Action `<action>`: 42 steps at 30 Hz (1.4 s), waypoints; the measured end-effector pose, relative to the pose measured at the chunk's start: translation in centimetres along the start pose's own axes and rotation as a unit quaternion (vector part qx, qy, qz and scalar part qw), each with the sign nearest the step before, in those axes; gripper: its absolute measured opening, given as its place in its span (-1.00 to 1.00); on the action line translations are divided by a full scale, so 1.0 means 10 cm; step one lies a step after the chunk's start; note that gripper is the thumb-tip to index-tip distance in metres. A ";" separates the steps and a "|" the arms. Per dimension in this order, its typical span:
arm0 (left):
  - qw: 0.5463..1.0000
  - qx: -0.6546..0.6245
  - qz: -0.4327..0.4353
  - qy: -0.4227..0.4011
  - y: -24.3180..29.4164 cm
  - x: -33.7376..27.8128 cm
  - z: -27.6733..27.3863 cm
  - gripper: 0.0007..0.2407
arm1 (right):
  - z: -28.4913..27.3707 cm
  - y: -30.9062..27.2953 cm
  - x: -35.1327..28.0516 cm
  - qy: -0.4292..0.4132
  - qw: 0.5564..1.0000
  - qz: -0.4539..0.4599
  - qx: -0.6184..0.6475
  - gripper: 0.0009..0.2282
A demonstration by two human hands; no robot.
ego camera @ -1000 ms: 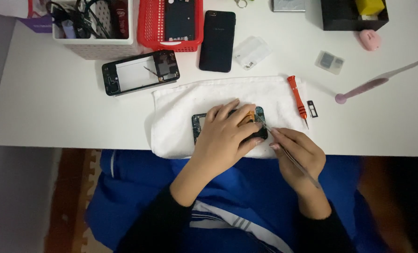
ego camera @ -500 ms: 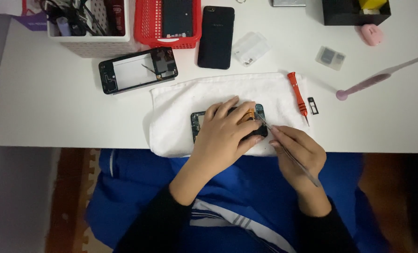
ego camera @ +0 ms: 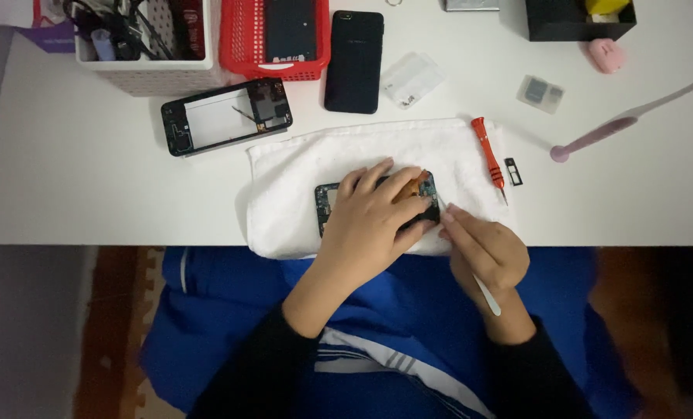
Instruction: Disassembling and cleaning the internal components of a smartphone using specialized tools.
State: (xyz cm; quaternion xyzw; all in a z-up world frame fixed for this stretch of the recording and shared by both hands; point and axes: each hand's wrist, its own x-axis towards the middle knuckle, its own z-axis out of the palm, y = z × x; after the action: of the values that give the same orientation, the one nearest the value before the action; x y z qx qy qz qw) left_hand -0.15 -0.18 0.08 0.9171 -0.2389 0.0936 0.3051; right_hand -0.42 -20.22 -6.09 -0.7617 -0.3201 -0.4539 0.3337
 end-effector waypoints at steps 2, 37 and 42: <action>1.000 0.002 0.001 0.005 0.00 -0.01 0.02 -0.79 | 0.03 0.00 0.01 0.011 1.000 0.002 0.016 -0.86; 1.000 -0.012 0.014 -0.015 -0.02 -0.01 -0.04 -0.76 | -0.30 -0.09 0.36 -0.128 0.957 0.229 0.127 -0.90; 1.000 0.000 0.023 -0.004 -0.04 -0.03 0.01 -0.75 | -0.34 -0.07 0.40 -0.160 0.947 0.254 0.117 -0.90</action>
State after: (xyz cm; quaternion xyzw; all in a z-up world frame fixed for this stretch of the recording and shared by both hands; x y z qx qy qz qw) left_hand -0.24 0.17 -0.29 0.9115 -0.2615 0.0969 0.3023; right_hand -1.07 -21.76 -1.05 -0.8358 -0.2160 -0.1859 0.4692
